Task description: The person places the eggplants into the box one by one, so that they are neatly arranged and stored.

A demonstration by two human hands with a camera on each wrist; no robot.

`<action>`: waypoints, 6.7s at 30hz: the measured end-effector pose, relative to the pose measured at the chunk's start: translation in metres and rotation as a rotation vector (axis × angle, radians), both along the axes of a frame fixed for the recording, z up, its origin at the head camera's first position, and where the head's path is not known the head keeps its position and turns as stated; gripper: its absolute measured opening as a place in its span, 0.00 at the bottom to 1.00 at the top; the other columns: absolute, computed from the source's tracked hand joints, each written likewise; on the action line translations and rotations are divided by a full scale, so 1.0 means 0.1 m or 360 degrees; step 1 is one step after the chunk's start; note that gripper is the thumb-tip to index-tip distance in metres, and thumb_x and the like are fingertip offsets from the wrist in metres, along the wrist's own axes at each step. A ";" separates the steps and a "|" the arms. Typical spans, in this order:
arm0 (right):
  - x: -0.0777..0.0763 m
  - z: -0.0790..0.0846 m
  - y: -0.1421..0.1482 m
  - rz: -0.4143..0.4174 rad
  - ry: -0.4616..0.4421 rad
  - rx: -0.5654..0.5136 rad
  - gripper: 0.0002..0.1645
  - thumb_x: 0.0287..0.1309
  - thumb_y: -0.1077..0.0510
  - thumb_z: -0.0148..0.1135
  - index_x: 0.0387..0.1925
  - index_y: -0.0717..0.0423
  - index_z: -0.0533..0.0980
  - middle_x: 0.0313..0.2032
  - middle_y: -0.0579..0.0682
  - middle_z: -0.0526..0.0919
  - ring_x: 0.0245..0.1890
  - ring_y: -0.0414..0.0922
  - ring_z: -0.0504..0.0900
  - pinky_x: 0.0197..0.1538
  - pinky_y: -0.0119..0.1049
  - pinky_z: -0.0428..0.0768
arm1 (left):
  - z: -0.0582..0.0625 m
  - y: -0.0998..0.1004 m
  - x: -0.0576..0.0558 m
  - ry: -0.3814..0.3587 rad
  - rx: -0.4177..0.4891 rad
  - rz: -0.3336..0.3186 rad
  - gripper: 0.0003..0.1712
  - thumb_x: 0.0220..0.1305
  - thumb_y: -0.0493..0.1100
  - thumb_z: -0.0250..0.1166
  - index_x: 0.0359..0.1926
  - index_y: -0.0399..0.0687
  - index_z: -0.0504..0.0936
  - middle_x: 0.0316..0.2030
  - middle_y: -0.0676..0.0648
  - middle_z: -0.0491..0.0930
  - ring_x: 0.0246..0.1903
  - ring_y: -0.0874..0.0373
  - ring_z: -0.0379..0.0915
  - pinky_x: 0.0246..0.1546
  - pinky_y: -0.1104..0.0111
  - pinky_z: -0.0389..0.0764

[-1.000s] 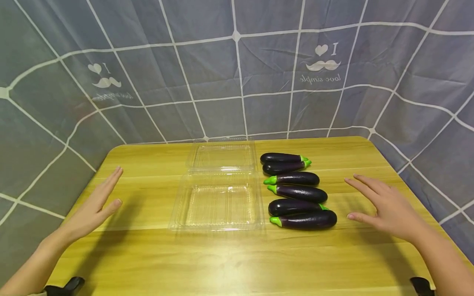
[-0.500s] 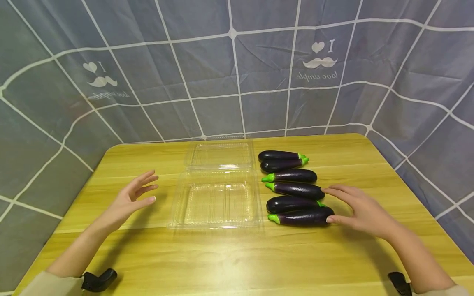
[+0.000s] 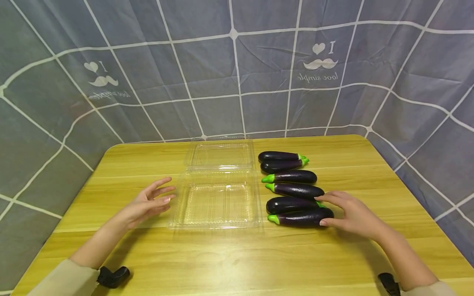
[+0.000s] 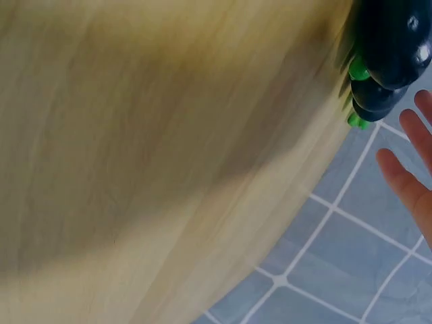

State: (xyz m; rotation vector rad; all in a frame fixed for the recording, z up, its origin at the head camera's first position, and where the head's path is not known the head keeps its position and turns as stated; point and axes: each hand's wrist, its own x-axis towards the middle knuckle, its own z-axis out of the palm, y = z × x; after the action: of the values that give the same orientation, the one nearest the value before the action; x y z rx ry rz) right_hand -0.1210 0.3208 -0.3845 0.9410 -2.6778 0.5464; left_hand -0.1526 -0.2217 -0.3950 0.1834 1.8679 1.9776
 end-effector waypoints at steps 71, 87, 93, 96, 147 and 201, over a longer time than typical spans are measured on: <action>-0.09 0.22 -0.04 0.0114 -0.0489 -0.0156 0.25 0.42 0.54 0.74 0.47 0.46 0.78 0.42 0.37 0.75 0.41 0.31 0.73 0.35 0.32 0.80 | -0.05 0.10 0.01 -0.0087 0.0107 -0.0032 0.46 0.59 0.27 0.60 0.72 0.45 0.45 0.47 0.46 0.67 0.36 0.62 0.73 0.39 0.73 0.79; -0.18 0.41 -0.18 0.0145 -0.0402 -0.0132 0.26 0.41 0.54 0.75 0.46 0.45 0.79 0.42 0.36 0.76 0.40 0.31 0.74 0.36 0.34 0.80 | -0.04 0.10 0.01 -0.0064 0.0110 -0.0044 0.46 0.59 0.27 0.60 0.72 0.42 0.44 0.46 0.45 0.67 0.36 0.60 0.75 0.40 0.72 0.79; -0.23 0.45 -0.26 0.0133 -0.0480 -0.0128 0.24 0.44 0.51 0.72 0.47 0.43 0.78 0.42 0.36 0.75 0.41 0.32 0.74 0.38 0.36 0.81 | -0.04 0.10 0.01 -0.0064 0.0109 -0.0036 0.46 0.59 0.27 0.59 0.72 0.43 0.44 0.46 0.46 0.67 0.36 0.61 0.75 0.40 0.72 0.79; -0.26 0.46 -0.31 0.0129 -0.0524 -0.0140 0.24 0.46 0.51 0.72 0.48 0.43 0.78 0.43 0.37 0.75 0.42 0.32 0.74 0.40 0.37 0.81 | -0.04 0.10 0.01 -0.0062 0.0107 -0.0038 0.46 0.59 0.27 0.60 0.72 0.43 0.44 0.46 0.46 0.67 0.36 0.61 0.75 0.40 0.72 0.79; -1.01 0.38 -1.59 0.0406 -0.0694 -0.0195 0.29 0.47 0.49 0.71 0.50 0.56 0.78 0.42 0.48 0.77 0.36 0.44 0.71 0.36 0.36 0.76 | -0.06 0.11 0.00 -0.0080 0.0117 -0.0050 0.47 0.60 0.27 0.59 0.73 0.47 0.43 0.48 0.45 0.65 0.35 0.62 0.74 0.40 0.74 0.78; -0.91 -0.01 -2.16 0.0238 -0.0297 0.0148 0.27 0.45 0.49 0.72 0.47 0.56 0.79 0.41 0.52 0.80 0.41 0.49 0.79 0.43 0.43 0.78 | -0.08 0.11 0.01 -0.0047 0.0160 -0.0092 0.48 0.60 0.25 0.58 0.73 0.46 0.41 0.42 0.50 0.67 0.34 0.65 0.74 0.40 0.74 0.78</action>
State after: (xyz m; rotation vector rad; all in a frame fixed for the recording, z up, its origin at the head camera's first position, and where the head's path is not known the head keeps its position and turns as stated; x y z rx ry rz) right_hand -0.2117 0.1045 -0.3856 1.1776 -2.8342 0.5708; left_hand -0.1515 -0.2108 -0.4033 0.2338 1.7268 2.0254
